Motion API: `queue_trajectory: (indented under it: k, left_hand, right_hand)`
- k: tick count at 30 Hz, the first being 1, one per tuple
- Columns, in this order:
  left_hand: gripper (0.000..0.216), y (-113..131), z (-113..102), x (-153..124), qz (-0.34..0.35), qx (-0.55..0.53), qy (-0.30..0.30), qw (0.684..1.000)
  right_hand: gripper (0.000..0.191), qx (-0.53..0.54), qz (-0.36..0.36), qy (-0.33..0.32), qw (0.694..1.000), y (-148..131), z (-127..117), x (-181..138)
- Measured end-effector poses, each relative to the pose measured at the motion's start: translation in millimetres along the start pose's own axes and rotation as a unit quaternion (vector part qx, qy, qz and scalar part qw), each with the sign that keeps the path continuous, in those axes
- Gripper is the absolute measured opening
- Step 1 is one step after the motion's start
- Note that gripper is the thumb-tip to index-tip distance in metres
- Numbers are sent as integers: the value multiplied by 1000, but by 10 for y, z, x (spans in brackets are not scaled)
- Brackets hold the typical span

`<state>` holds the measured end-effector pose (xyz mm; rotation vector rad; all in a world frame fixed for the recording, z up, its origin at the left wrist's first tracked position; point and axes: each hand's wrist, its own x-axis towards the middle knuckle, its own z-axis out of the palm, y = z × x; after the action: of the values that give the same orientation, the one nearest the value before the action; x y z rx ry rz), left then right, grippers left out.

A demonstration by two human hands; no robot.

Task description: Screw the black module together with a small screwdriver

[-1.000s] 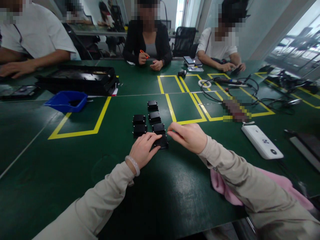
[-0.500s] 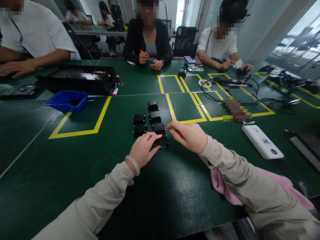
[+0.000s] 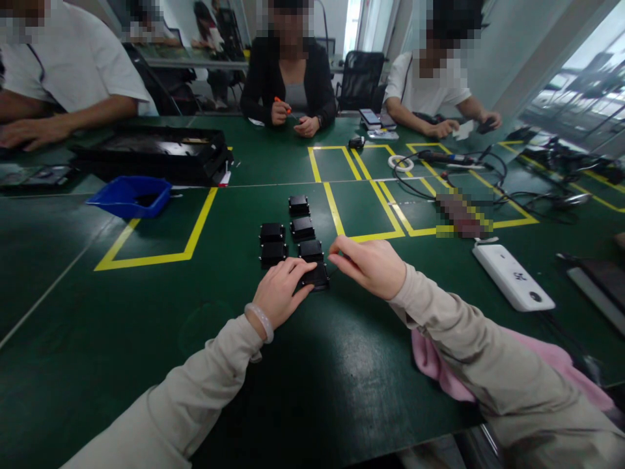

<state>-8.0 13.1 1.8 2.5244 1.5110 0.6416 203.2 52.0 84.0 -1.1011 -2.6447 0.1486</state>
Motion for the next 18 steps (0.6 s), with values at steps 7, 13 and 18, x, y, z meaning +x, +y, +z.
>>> queue_trajectory:
  k: [7,13,18]
  left_hand:
    - [37,2,-6,-3,-2,3,-7,1000]
    - [36,6,-6,-2,-2,-1,-7,1000]
    - [37,9,-7,-2,1,-1,-3,1000]
  right_hand:
    - [30,11,-10,10,1000,1,0,-6]
    - [30,0,-4,13,1000,-3,4,-7]
    - [30,11,-16,14,1000,-4,-6,-12]
